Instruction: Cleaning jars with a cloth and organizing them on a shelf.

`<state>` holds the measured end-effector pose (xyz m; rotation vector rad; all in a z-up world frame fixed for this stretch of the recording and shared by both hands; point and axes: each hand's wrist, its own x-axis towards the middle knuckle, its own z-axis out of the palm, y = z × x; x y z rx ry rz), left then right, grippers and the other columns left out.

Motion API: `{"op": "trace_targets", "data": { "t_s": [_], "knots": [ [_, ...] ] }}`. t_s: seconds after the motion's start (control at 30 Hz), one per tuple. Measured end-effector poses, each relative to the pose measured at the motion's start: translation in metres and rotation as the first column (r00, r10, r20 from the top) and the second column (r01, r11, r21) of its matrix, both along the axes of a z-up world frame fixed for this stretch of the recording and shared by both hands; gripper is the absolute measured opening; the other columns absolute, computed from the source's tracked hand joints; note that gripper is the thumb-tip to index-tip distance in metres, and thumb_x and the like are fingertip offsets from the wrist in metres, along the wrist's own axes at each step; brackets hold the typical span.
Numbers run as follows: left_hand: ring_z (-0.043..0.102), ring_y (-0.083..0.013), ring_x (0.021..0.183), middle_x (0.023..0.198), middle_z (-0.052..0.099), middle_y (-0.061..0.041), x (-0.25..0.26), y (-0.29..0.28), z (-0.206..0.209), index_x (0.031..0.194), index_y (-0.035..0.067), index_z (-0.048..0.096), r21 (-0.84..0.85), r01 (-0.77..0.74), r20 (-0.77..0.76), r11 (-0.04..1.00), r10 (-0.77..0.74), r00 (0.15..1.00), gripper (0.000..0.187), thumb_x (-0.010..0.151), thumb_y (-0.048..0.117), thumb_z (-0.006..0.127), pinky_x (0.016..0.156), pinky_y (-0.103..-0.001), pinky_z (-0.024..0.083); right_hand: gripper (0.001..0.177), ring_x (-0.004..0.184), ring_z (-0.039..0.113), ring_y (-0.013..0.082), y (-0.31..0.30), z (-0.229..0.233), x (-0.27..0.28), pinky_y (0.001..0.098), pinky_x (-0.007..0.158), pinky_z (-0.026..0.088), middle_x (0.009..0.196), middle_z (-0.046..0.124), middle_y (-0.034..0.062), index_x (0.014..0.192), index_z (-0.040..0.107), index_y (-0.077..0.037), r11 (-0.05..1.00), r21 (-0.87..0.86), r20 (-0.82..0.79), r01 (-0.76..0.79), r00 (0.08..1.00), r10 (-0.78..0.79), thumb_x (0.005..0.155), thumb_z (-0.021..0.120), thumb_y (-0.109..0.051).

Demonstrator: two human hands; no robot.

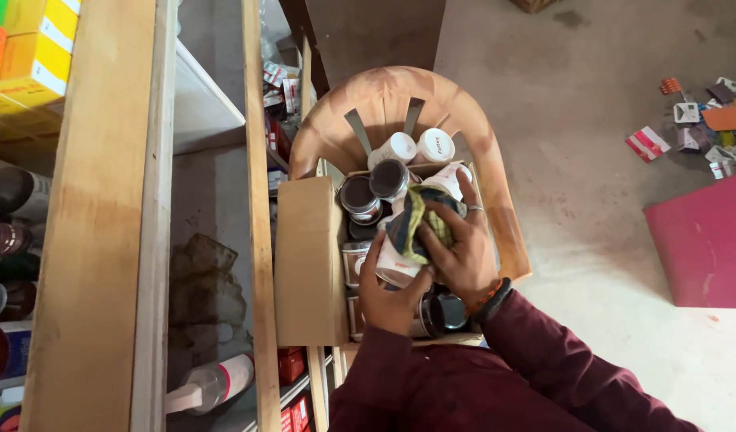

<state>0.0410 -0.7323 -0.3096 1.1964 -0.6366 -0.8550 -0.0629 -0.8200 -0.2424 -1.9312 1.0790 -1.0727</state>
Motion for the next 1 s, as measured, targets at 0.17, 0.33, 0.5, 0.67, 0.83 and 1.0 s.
{"op": "trace_targets", "data": {
  "t_s": [0.17, 0.33, 0.5, 0.67, 0.83, 1.0],
  "knots": [
    [0.066, -0.0226, 0.118, 0.136, 0.063, -0.017, -0.009, -0.006, -0.005, 0.148, -0.002, 0.047, -0.077, -0.056, -0.146, 0.995, 0.044, 0.988, 0.085, 0.073, 0.000, 0.086, 0.098, -0.037, 0.058, 0.041, 0.151, 0.041, 0.0382, 0.000, -0.029, -0.015, 0.0432, 0.120, 0.039, 0.165, 0.035, 0.0240, 0.132, 0.066, -0.006, 1.000, -0.030, 0.064, 0.002, 0.998, 0.000, 0.092, 0.068, -0.013],
    [0.068, -0.0229, 0.111, 0.132, 0.065, -0.016, -0.007, -0.012, -0.023, 0.147, 0.002, 0.046, -0.079, -0.057, -0.448, 0.995, 0.016, 0.894, 0.081, 0.075, 0.001, 0.082, 0.088, -0.039, 0.059, 0.052, 0.155, 0.032, 0.0443, 0.023, -0.018, -0.036, 0.0511, 0.125, 0.031, 0.166, 0.030, 0.0257, 0.138, 0.064, -0.004, 0.975, -0.189, -0.002, -0.121, 0.992, 0.123, 0.086, 0.069, -0.008],
    [0.067, -0.0228, 0.112, 0.131, 0.065, -0.015, -0.017, -0.018, 0.000, 0.149, -0.001, 0.048, -0.328, 0.119, -0.450, 0.937, -0.265, 0.852, 0.057, 0.101, 0.023, 0.069, 0.093, -0.034, 0.056, 0.047, 0.156, 0.022, 0.0511, 0.028, 0.009, -0.045, 0.0545, 0.122, 0.031, 0.167, 0.016, 0.0309, 0.126, 0.071, -0.009, 0.930, -0.347, -0.063, -0.117, 0.993, 0.102, 0.080, 0.077, -0.014],
    [0.069, -0.0256, 0.112, 0.126, 0.067, -0.014, -0.022, -0.016, 0.041, 0.138, 0.003, 0.049, -0.211, 0.069, -0.667, 0.975, -0.195, 0.719, 0.060, 0.093, 0.038, 0.066, 0.095, -0.041, 0.058, 0.045, 0.150, 0.027, 0.0515, 0.019, 0.024, -0.050, 0.0598, 0.119, 0.030, 0.162, 0.020, 0.0308, 0.112, 0.077, -0.012, 0.851, -0.501, -0.155, -0.156, 0.984, 0.089, 0.068, 0.083, -0.018],
    [0.063, -0.0237, 0.122, 0.134, 0.062, -0.014, -0.041, -0.014, -0.010, 0.140, 0.006, 0.042, -0.229, 0.038, -0.442, 0.973, -0.139, 0.886, 0.056, 0.096, 0.026, 0.070, 0.104, -0.038, 0.055, 0.045, 0.151, 0.026, 0.0535, -0.001, 0.019, -0.049, 0.0580, 0.121, 0.032, 0.162, 0.023, 0.0314, 0.111, 0.077, -0.011, 0.876, -0.480, -0.100, -0.039, 0.995, -0.010, 0.066, 0.080, -0.012],
    [0.063, -0.0236, 0.118, 0.134, 0.057, -0.007, -0.054, -0.008, 0.005, 0.134, 0.013, 0.038, -0.013, -0.120, -0.489, 0.993, 0.098, 0.867, 0.060, 0.086, 0.010, 0.073, 0.093, -0.040, 0.057, 0.035, 0.157, 0.029, 0.0475, -0.015, 0.012, -0.048, 0.0551, 0.129, 0.030, 0.166, 0.034, 0.0207, 0.108, 0.078, -0.013, 0.909, -0.404, -0.049, -0.102, 0.995, 0.090, 0.074, 0.082, -0.010]
  ]
}}
